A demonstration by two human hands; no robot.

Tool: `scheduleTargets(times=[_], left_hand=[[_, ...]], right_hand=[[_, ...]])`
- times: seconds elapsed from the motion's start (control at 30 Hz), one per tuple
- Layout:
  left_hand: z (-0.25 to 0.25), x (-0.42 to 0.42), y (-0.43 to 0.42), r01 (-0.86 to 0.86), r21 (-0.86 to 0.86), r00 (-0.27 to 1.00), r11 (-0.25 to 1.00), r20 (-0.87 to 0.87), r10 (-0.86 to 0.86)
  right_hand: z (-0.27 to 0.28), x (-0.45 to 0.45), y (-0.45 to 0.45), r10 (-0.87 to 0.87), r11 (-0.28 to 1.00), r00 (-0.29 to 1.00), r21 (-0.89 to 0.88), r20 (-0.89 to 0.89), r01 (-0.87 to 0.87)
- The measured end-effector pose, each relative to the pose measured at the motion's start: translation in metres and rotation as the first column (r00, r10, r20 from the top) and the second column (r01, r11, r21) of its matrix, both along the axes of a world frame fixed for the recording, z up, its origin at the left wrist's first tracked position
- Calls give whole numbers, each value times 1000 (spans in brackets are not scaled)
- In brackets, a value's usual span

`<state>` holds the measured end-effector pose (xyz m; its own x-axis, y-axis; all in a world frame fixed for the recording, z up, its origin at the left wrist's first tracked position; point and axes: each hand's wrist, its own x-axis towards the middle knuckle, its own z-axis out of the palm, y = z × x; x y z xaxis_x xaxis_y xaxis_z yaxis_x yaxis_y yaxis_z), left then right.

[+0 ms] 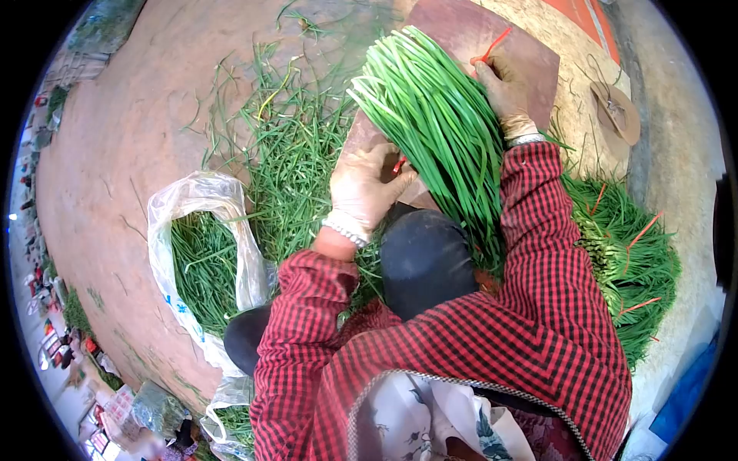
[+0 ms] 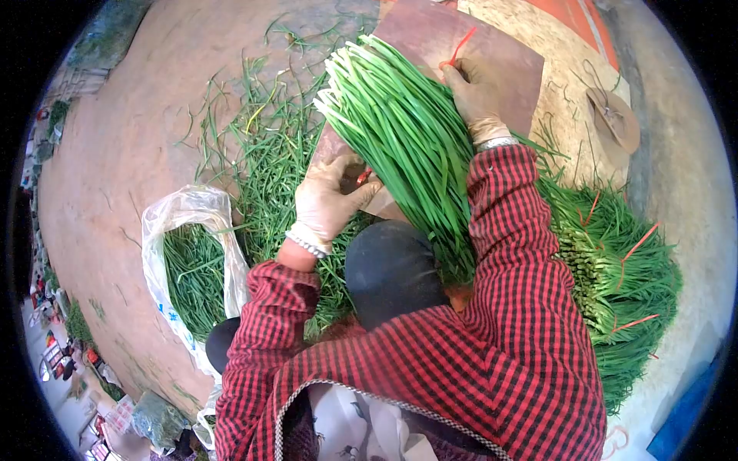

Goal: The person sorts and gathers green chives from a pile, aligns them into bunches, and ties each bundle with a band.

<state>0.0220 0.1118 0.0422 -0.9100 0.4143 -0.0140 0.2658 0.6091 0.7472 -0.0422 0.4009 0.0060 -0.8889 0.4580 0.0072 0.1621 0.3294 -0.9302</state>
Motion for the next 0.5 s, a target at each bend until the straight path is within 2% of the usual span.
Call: scheduleTargets(times=[0.03,0.07,0.13,0.17,0.23,0.3,0.33,0.37,0.4,0.43,0.47,0.5], left_hand=[[-1,-1,4,25,-57,998,998,-63,-29],[-1,0,6,27,-59,998,998,-62,-30],[-1,0,6,17,-245,996,969,-86,-39],[-2,0,4,19,-250,996,968,-84,-41],[-5,-1,1,8,-187,979,982,-199,-45],[-13,-10,-14,-74,-45,964,996,-261,60],[-12,-12,-27,-179,1,980,984,-93,179],[-21,-16,-42,-276,73,955,958,133,265],[-17,-16,-48,-331,169,921,928,269,280],[-12,-15,-52,-396,254,873,882,402,276],[-11,-15,-51,-370,463,890,805,424,165],[-8,-13,-49,-371,461,891,806,421,169]], right_hand=[[0,0,1,-1,1000,1000,0,2,1],[0,0,2,35,999,999,-2,-11,-35],[-2,-1,1,69,998,997,-12,-22,-69],[-2,-1,-1,63,997,998,-41,-21,-64],[0,-1,-1,52,996,998,-70,-20,-53],[6,1,-3,75,997,997,6,-6,-75],[5,1,-2,68,998,998,7,-10,-68],[2,-1,0,128,991,990,-43,68,-125],[3,-2,-2,191,979,971,-99,142,-178],[5,-1,-3,190,979,972,-101,137,-177],[14,1,-8,197,977,972,-105,130,-184],[18,2,-12,207,975,971,-109,123,-194]])
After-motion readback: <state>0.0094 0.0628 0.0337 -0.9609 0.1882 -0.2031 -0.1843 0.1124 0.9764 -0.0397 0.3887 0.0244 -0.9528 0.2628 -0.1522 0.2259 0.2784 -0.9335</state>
